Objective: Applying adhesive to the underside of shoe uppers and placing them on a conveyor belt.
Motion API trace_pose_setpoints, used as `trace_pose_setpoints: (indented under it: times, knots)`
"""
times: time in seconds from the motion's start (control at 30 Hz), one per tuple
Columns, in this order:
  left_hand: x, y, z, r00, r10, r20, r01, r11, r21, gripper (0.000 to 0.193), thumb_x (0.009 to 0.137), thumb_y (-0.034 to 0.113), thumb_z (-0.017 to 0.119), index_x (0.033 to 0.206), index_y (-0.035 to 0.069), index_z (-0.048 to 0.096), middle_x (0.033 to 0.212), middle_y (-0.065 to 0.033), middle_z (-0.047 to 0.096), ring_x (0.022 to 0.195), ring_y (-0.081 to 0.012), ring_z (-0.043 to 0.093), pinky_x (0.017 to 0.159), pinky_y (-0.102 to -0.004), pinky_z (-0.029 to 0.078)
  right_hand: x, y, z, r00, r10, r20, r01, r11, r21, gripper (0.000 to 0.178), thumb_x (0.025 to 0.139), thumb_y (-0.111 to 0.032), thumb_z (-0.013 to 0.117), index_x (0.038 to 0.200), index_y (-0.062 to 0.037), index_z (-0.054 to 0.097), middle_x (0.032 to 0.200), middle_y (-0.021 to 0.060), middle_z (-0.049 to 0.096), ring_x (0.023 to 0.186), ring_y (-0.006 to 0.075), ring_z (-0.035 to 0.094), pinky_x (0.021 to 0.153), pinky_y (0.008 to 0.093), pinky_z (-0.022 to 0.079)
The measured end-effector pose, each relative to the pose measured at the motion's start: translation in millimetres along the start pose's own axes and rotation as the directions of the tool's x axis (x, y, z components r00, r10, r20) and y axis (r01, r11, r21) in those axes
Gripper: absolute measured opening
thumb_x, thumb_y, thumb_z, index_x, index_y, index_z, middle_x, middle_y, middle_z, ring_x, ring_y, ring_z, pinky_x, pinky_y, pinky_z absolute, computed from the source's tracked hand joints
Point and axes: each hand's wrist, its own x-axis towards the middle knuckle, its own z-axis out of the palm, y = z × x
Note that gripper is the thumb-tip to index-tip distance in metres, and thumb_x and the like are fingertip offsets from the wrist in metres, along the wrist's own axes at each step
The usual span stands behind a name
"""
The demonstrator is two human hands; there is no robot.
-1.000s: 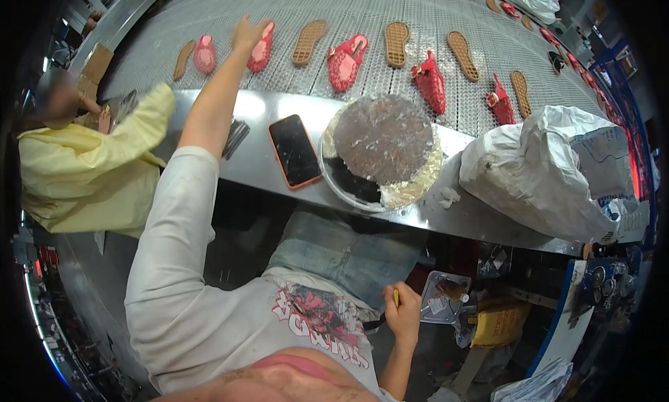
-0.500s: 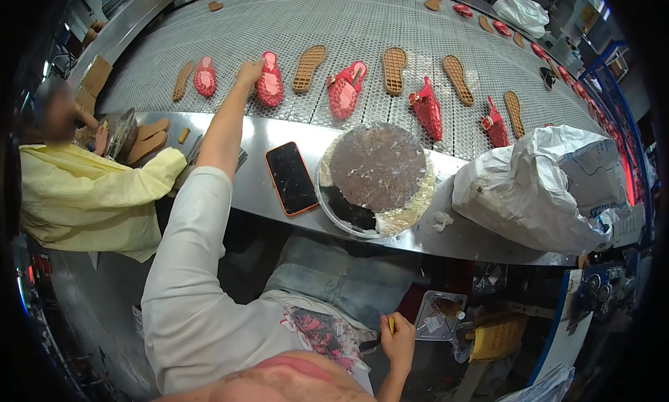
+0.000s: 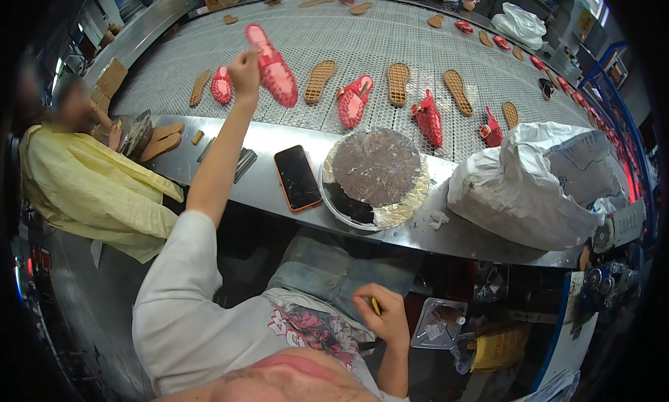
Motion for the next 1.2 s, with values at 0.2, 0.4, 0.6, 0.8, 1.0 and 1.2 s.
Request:
trace_pose_setpoints:
  times: [0.2,0.4,0.6,0.8,1.0,1.2]
  knots:
    - [-157.0,159.4,-67.0,0.996,0.006,0.087,0.016,0.968,-0.250,0.027,0.094,0.014,0.063,0.073,-0.002,0.058,0.070,-0.0005,0.058,0.064,-0.0056,0.047,0.058,-0.0231,0.040,76.4,-56.8,27.1,0.860,-0.316,-0.401,0.248,0.945,-0.214,0.069,0.070,-0.011,0.084,0.131,0.0011,0.054,0.119,0.0181,0.063,0.105,0.0295,0.065,0.086,0.0318,0.050]
    - [-240.5,175.4,-79.2,0.940,-0.027,0.340,0.160,0.915,-0.370,0.028,0.085,0.005,0.073,0.066,0.001,0.052,0.068,-0.0032,0.055,0.063,-0.0107,0.049,0.055,-0.0260,0.038,79.8,-23.8,44.0,0.974,-0.189,-0.128,0.194,0.981,0.021,0.093,0.065,-0.016,0.090,0.142,0.0020,0.041,0.122,0.0121,0.061,0.107,0.0167,0.060,0.090,0.0293,0.049]
    - [-242.1,180.3,-66.5,0.909,0.012,0.417,0.087,0.972,-0.219,0.023,0.085,0.014,0.075,0.085,0.003,0.056,0.081,-0.0051,0.052,0.070,-0.0138,0.047,0.062,-0.0283,0.042,79.3,-19.7,46.9,0.975,-0.104,-0.198,0.120,0.990,0.073,0.086,0.066,-0.015,0.089,0.136,0.0049,0.044,0.117,0.0160,0.062,0.105,0.0193,0.063,0.091,0.0311,0.050]
    - [-239.5,165.0,-66.2,0.872,-0.045,0.488,0.317,0.811,-0.492,0.042,0.093,0.024,0.067,0.121,-0.001,0.048,0.132,-0.0137,0.043,0.117,-0.0216,0.050,0.105,-0.0356,0.039,96.6,-24.8,26.1,0.965,0.014,-0.261,0.155,0.775,0.613,0.064,0.079,-0.014,0.078,0.133,0.0027,0.047,0.108,0.0077,0.063,0.097,0.0143,0.062,0.086,0.0281,0.051]
    - [-262.6,168.7,-81.9,0.579,-0.087,0.811,0.688,0.585,-0.429,0.078,0.090,0.040,0.068,0.145,-0.005,0.035,0.140,-0.0117,0.047,0.129,-0.0192,0.045,0.109,-0.0342,0.036,98.1,-13.2,25.8,0.995,0.019,-0.100,0.053,0.740,0.671,0.063,0.082,-0.017,0.077,0.134,0.0030,0.047,0.114,0.0072,0.060,0.093,0.0105,0.059,0.074,0.0228,0.048]
    - [-250.0,158.5,-78.3,0.630,-0.173,0.757,0.702,0.544,-0.459,0.078,0.087,0.035,0.073,0.146,-0.002,0.038,0.133,-0.0081,0.053,0.120,-0.0142,0.051,0.103,-0.0297,0.041,102.8,-10.0,56.3,0.996,-0.035,-0.077,0.057,0.950,0.307,0.075,0.077,-0.015,0.081,0.139,0.0025,0.044,0.119,0.0054,0.060,0.094,0.0065,0.056,0.078,0.0217,0.046]
